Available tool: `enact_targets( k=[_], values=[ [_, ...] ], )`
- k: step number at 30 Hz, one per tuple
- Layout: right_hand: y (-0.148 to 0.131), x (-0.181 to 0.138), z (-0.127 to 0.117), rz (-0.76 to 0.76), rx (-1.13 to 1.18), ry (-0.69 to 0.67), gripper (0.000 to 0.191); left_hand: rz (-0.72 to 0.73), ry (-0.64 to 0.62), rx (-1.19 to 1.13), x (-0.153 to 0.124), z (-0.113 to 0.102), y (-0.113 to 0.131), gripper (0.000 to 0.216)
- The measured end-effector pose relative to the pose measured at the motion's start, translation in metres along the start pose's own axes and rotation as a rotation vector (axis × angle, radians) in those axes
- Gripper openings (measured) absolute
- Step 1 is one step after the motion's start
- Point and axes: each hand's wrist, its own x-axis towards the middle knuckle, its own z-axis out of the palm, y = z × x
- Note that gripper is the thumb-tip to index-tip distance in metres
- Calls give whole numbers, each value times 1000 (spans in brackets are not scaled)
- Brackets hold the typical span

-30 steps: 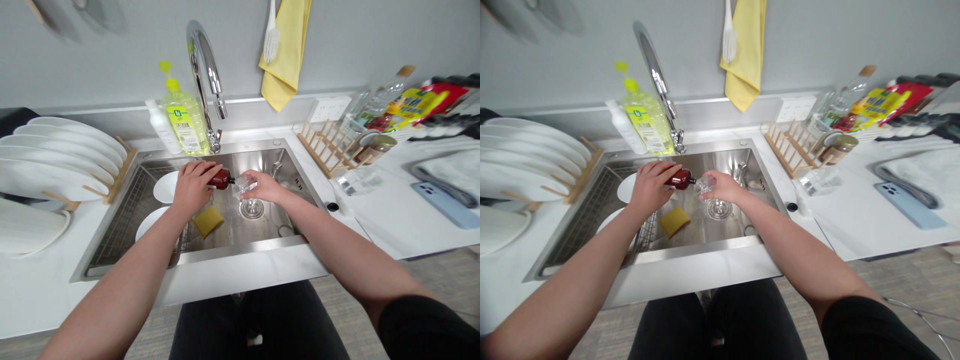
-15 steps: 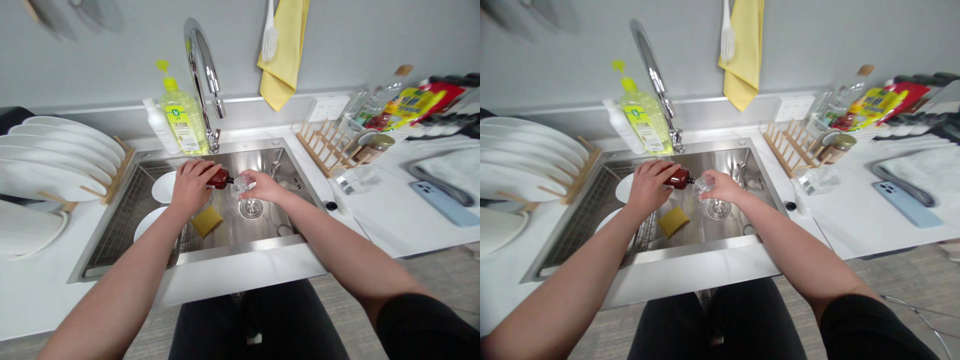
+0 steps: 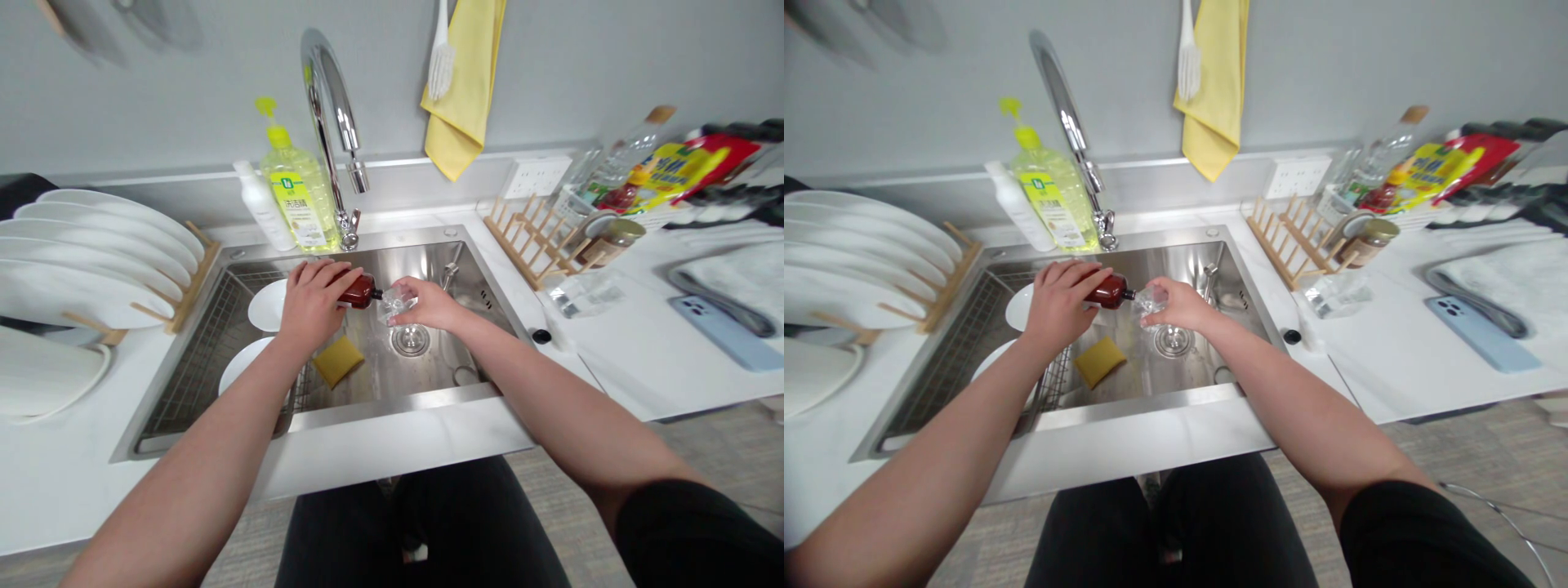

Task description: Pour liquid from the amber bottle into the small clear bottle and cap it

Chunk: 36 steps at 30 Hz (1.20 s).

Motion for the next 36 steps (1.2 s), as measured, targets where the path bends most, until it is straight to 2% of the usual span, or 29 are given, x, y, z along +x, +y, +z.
enact_targets(
  k=[8, 19, 36],
  values=[
    [-2, -1, 0, -13, -23, 6, 73, -14, -2, -20, 0, 0, 1, 83],
    [-1, 0, 1, -21, -22, 6, 75, -1, 19, 1, 0, -2, 2, 75],
    [-1, -1, 3, -32, -37, 17, 72, -6, 16, -17, -1, -3, 4, 83]
  ],
)
